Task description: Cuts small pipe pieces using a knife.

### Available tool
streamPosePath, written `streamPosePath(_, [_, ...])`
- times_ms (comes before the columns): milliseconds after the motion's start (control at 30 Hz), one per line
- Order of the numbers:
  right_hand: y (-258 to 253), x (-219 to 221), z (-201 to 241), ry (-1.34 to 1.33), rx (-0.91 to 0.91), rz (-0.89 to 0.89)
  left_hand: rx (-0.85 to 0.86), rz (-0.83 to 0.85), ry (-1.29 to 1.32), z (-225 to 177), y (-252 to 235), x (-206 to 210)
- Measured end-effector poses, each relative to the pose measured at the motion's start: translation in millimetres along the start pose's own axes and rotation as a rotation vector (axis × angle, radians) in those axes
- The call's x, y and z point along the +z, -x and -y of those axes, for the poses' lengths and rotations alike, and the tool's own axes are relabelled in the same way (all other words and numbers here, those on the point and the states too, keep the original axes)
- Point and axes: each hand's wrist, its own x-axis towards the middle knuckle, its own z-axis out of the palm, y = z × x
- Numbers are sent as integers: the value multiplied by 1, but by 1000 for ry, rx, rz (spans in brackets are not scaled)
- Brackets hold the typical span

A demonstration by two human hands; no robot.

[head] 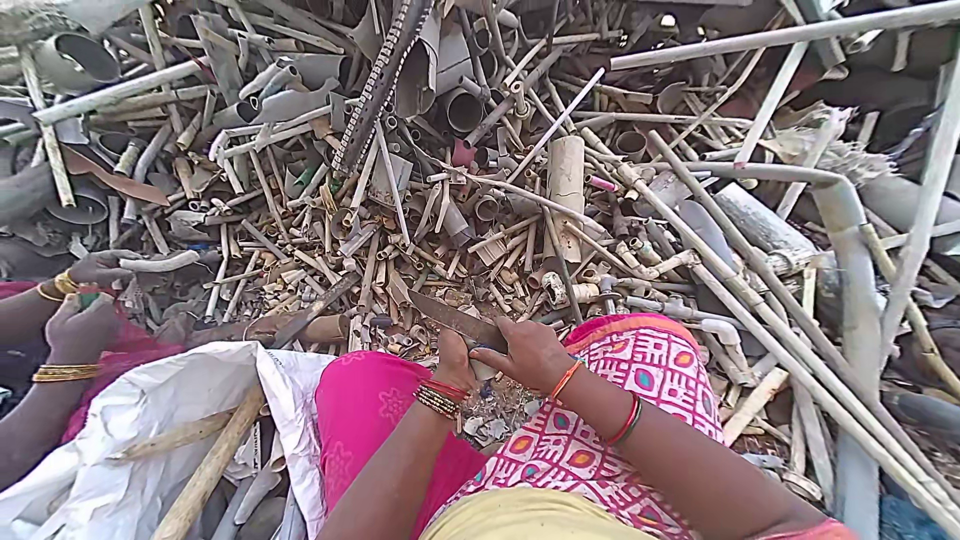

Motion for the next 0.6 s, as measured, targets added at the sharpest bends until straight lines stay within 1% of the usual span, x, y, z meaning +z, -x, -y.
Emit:
streamPosePath(267, [-1, 3, -7, -68, -55, 29, 11, -17, -29, 3, 2, 1])
streamPosePath(400, [1, 6, -9, -148, -87, -1, 22, 25, 2, 2, 1, 2])
streamPosePath(433, [0, 9, -13, -207, -119, -39, 21, 66, 24, 1, 1, 2])
streamPosePath(500, [-3, 18, -26, -414, -224, -129, 46, 126, 50, -2, -1, 2])
streamPosePath(567, [-4, 26, -32, -651, -311, -207, 69, 143, 33, -6, -2, 3])
streamPosePath(600, [-3, 28, -32, -775, -309, -228, 63, 132, 24, -7, -3, 3])
